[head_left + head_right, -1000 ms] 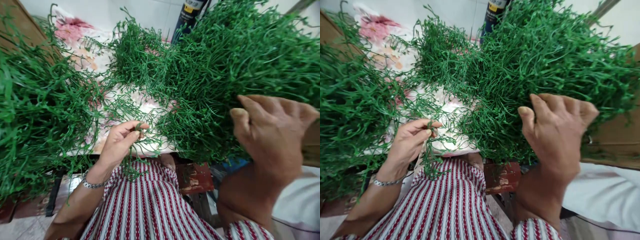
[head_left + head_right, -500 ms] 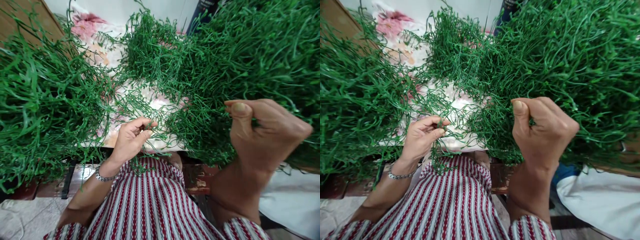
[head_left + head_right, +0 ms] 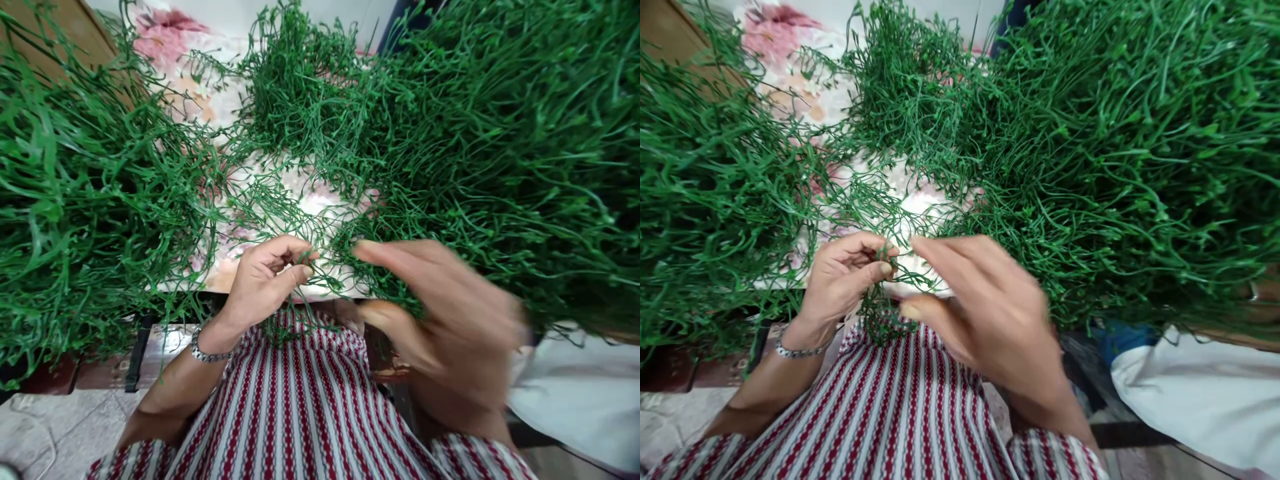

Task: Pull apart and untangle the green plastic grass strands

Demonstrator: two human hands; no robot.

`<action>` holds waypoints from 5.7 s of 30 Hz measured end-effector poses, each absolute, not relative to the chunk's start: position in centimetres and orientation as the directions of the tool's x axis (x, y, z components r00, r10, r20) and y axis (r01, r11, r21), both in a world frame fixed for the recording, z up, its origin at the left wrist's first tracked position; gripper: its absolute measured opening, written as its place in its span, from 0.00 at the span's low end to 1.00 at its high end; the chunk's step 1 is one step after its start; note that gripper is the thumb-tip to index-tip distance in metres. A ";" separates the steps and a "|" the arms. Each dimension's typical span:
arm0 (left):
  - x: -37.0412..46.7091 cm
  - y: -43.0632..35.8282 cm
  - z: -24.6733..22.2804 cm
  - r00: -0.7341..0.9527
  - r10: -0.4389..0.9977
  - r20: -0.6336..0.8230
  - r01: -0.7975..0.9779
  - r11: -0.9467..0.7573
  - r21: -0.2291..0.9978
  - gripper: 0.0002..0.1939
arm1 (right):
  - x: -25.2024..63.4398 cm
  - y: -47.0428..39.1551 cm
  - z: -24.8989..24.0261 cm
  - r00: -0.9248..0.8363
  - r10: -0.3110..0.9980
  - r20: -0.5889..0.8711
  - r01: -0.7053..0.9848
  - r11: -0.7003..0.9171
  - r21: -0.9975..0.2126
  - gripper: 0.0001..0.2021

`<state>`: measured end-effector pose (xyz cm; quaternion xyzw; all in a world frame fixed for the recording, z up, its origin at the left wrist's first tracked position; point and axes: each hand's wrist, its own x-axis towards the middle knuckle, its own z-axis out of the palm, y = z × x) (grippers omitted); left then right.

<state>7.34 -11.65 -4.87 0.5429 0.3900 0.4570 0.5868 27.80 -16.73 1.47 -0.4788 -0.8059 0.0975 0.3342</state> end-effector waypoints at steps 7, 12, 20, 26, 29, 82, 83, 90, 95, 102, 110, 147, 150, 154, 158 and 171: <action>7.4 -12.2 -5.5 0.211 0.964 0.160 -0.235 -0.109 0.966 0.06 | 22.2 -12.9 -4.5 -0.326 0.853 0.407 0.506 0.521 -0.687 0.08; 7.6 -12.1 -6.5 0.163 0.964 0.212 -0.226 -0.172 0.959 0.03 | 22.6 -13.4 -4.5 -0.325 0.867 0.379 0.524 0.498 -0.691 0.08; 8.2 -12.4 -5.1 0.188 0.970 0.151 -0.451 -0.051 0.891 0.02 | 22.3 -13.6 -5.1 -0.264 0.929 0.258 0.213 0.317 -0.924 0.07; 8.0 -12.3 -4.6 0.365 0.930 0.046 -0.618 0.205 0.759 0.07 | 22.5 -13.1 -5.9 -0.431 0.885 0.177 -0.003 0.194 -0.981 0.13; 7.7 -12.0 -4.4 0.393 0.919 -0.036 -0.645 0.304 0.701 0.10 | 22.7 -12.8 -6.4 -0.489 0.843 0.223 -0.001 0.255 -0.967 0.13; 7.0 -12.5 -3.6 0.592 0.802 -0.079 0.221 -0.067 0.973 0.09 | 25.7 -14.1 -4.8 -0.656 0.717 0.234 0.571 0.675 -0.468 0.14; 7.0 -12.6 -3.7 0.602 0.795 -0.072 0.219 -0.078 0.973 0.09 | 25.7 -14.3 -4.9 -0.659 0.715 0.235 0.555 0.673 -0.489 0.14; 6.2 -13.4 -4.3 0.685 0.723 -0.085 -0.030 0.144 0.989 0.10 | 25.0 -15.2 -4.9 -0.676 0.689 0.262 0.124 0.457 -0.881 0.17; 6.1 -14.0 -5.2 0.672 0.729 -0.128 -0.232 0.371 0.899 0.09 | 23.2 -15.9 -5.9 -0.590 0.778 0.216 -0.275 0.058 -0.960 0.18; 6.3 -14.4 -6.0 0.647 0.735 -0.202 -0.316 0.499 0.807 0.08 | 21.9 -16.4 -7.1 -0.538 0.836 0.105 -0.397 -0.141 -0.907 0.19; 6.0 -14.7 -6.2 0.662 0.728 -0.178 -0.379 0.530 0.759 0.08 | 21.7 -17.0 -6.9 -0.453 0.885 0.106 -0.425 -0.110 -0.899 0.22; 7.9 -13.4 -6.4 0.050 0.998 -0.032 -0.263 0.044 0.964 0.14 | 22.0 -15.1 -5.9 -0.413 0.861 0.296 0.598 0.501 -0.625 0.05; 8.0 -13.6 -6.2 0.044 0.998 -0.050 -0.248 0.059 0.967 0.14 | 21.7 -15.2 -5.8 -0.453 0.847 0.280 0.560 0.514 -0.650 0.08; 8.1 -14.1 -5.9 0.089 0.995 -0.035 -0.165 0.049 0.985 0.15 | 21.8 -15.7 -5.5 -0.483 0.832 0.271 0.449 0.501 -0.740 0.09; 8.2 -14.7 -5.9 0.125 0.991 -0.038 -0.164 0.059 0.985 0.16 | 22.3 -16.3 -5.4 -0.494 0.838 0.231 0.382 0.448 -0.808 0.10; 6.5 -13.2 -4.9 0.510 0.838 -0.195 -0.065 0.264 0.962 0.17 | 23.9 -14.9 -6.2 -0.522 0.708 0.476 0.603 0.701 -0.382 0.05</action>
